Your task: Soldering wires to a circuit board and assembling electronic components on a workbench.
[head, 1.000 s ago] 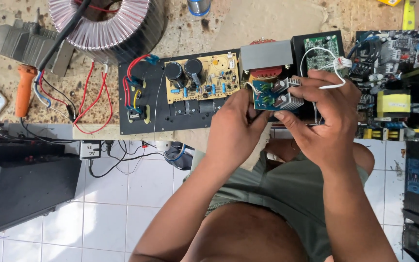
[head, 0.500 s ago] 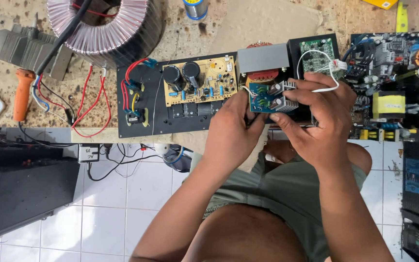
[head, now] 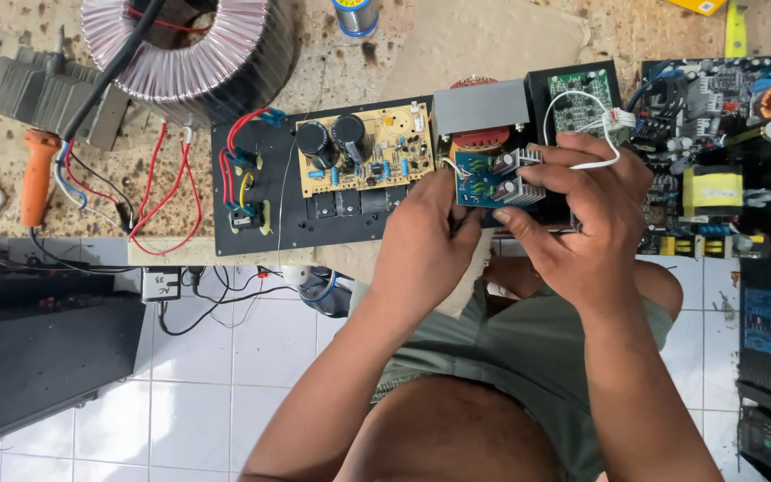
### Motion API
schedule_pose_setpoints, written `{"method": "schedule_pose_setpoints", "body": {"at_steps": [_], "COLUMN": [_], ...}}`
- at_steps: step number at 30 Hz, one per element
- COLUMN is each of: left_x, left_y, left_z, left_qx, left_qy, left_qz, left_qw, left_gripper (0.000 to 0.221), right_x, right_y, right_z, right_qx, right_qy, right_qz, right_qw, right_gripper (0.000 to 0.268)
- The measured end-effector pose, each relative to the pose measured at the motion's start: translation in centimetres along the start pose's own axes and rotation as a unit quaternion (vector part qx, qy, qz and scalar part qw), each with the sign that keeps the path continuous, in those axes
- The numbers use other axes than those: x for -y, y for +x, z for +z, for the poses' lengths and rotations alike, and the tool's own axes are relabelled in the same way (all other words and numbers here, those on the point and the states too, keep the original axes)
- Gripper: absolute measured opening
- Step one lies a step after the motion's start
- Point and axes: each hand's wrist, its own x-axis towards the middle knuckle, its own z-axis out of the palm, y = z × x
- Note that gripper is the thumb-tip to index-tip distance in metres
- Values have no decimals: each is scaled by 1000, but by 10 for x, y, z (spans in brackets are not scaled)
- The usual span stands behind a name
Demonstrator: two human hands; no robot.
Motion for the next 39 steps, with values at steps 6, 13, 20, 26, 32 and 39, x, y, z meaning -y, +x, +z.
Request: {"method": "schedule_pose_setpoints", "body": {"at_steps": [6,13,20,26,32,39], "left_x": [-1,5,-5,-6,-23,1], "left_y": [-1,0,-5,-14,-50,-52], "left_z": [7,8,12,-2,-49,-59], "left_qx": [-18,-12,-43,-25,-108,-116], "left_qy": [13,27,20,-28,-112,-1], "left_qz": [-22,-11,-38,-7,-4,34], "left_qw": [1000,1000,998,999,988,993], "left_gripper": [29,31,21,32,18,25], "right_x": [2,2,1,-2,-4,-3], "right_y": [2,2,-1,-4,-4,-2], "right_z": [0,-1,-1,1,1,8], "right_qx": [-4,0,1,3,11,23], "right_qy": [-6,4,5,-16,-9,-116], "right_qz": [-4,-3,-10,-22,-10,-62], "right_qw": [1000,1000,1000,1000,1000,991], "right_gripper": [34,32,33,34,33,22]}}
